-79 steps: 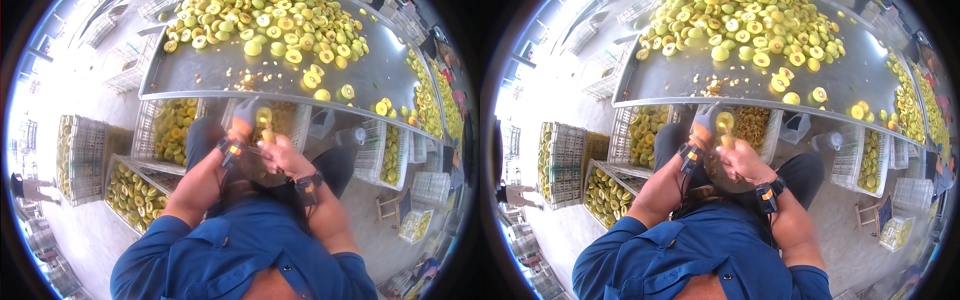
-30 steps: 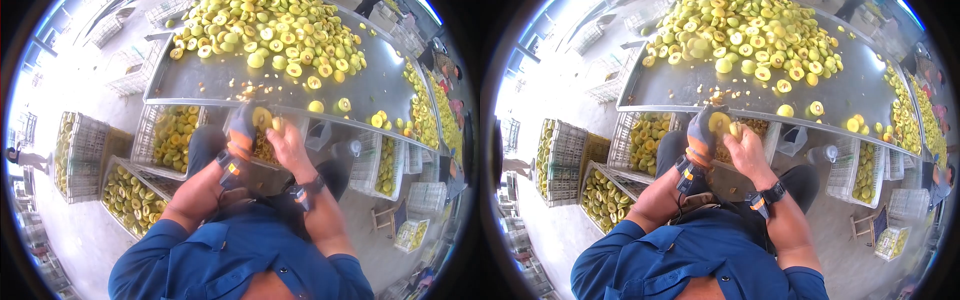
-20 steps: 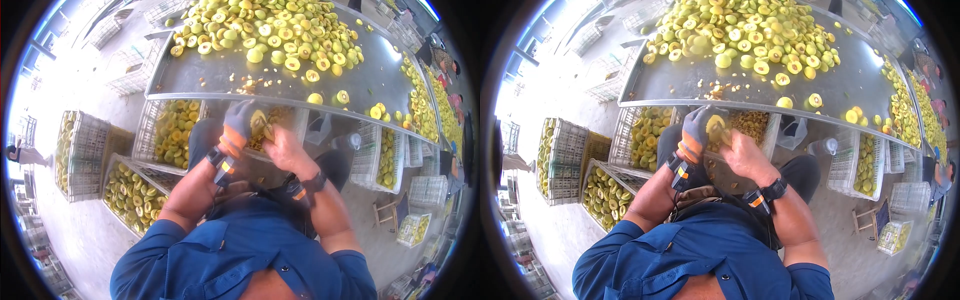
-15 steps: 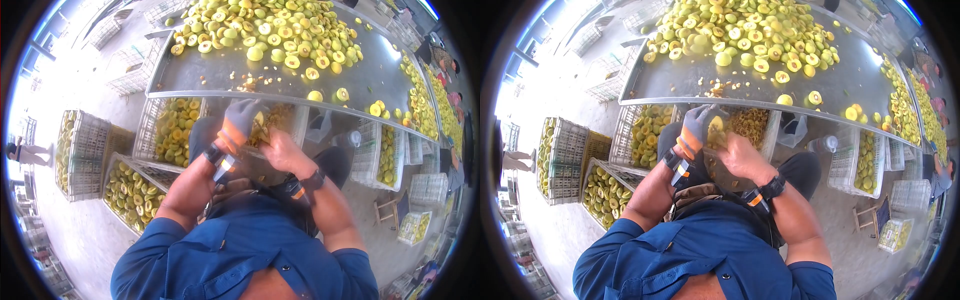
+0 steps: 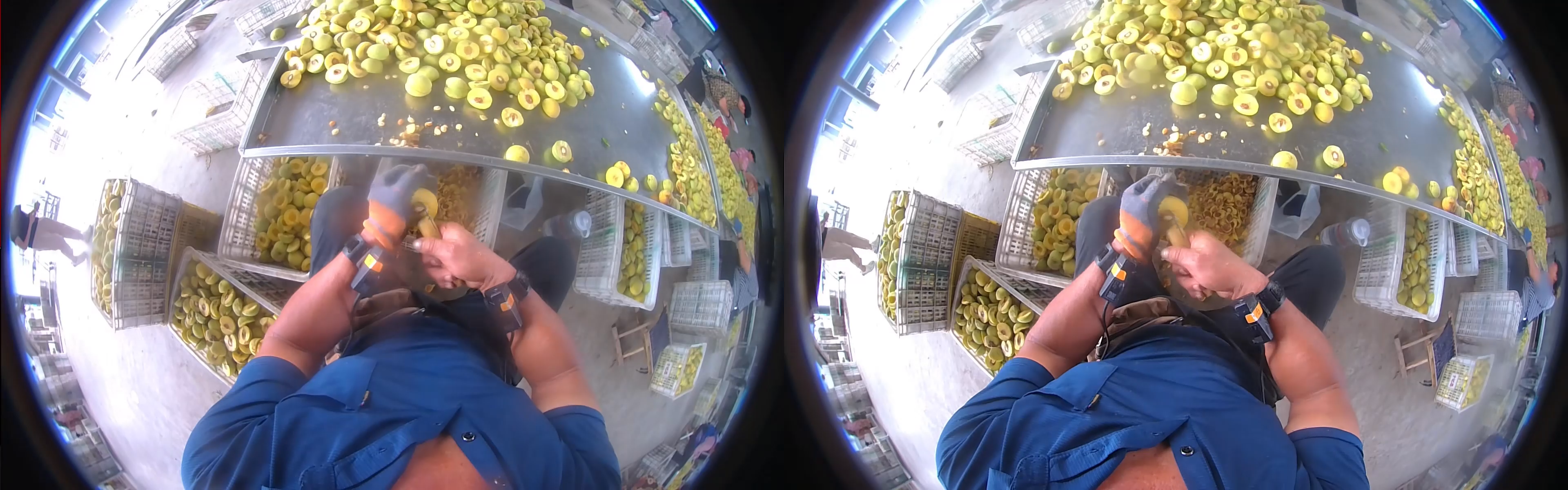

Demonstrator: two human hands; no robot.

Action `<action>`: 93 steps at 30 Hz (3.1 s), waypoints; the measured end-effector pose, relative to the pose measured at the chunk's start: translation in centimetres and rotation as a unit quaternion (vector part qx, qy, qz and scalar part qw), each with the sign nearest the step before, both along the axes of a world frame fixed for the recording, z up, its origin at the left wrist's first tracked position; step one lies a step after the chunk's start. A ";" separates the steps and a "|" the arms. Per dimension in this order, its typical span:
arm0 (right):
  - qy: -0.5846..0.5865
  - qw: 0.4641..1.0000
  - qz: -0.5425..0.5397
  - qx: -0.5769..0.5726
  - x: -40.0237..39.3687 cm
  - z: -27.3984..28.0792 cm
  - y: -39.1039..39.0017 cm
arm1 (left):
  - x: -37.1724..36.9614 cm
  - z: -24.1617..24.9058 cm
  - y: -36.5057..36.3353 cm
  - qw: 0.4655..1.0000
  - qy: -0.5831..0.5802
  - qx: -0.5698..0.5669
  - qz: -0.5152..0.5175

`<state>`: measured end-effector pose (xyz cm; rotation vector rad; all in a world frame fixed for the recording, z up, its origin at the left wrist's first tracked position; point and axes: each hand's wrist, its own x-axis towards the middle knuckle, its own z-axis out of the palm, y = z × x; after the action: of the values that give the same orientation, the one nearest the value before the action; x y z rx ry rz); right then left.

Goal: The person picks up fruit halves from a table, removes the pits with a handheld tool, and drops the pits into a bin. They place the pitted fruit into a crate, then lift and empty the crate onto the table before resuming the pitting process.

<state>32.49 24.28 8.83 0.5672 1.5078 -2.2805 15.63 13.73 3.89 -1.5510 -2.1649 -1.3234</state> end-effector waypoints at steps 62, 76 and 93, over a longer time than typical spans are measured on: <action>0.223 0.889 -0.266 0.298 -1.3 0.0 0.1 | 1.8 3.0 2.7 0.981 -0.187 -0.020 -0.048; 0.128 0.873 -0.137 0.450 0.9 1.2 -1.4 | 0.9 0.8 0.8 0.947 -0.305 0.041 -0.094; 0.077 0.952 -0.228 0.189 0.0 2.1 -0.2 | 0.9 1.5 0.9 0.998 -0.024 0.021 -0.062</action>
<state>32.51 24.07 10.93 0.9472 2.0971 -2.4156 16.52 14.65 5.42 -1.6780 -2.0856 -1.4475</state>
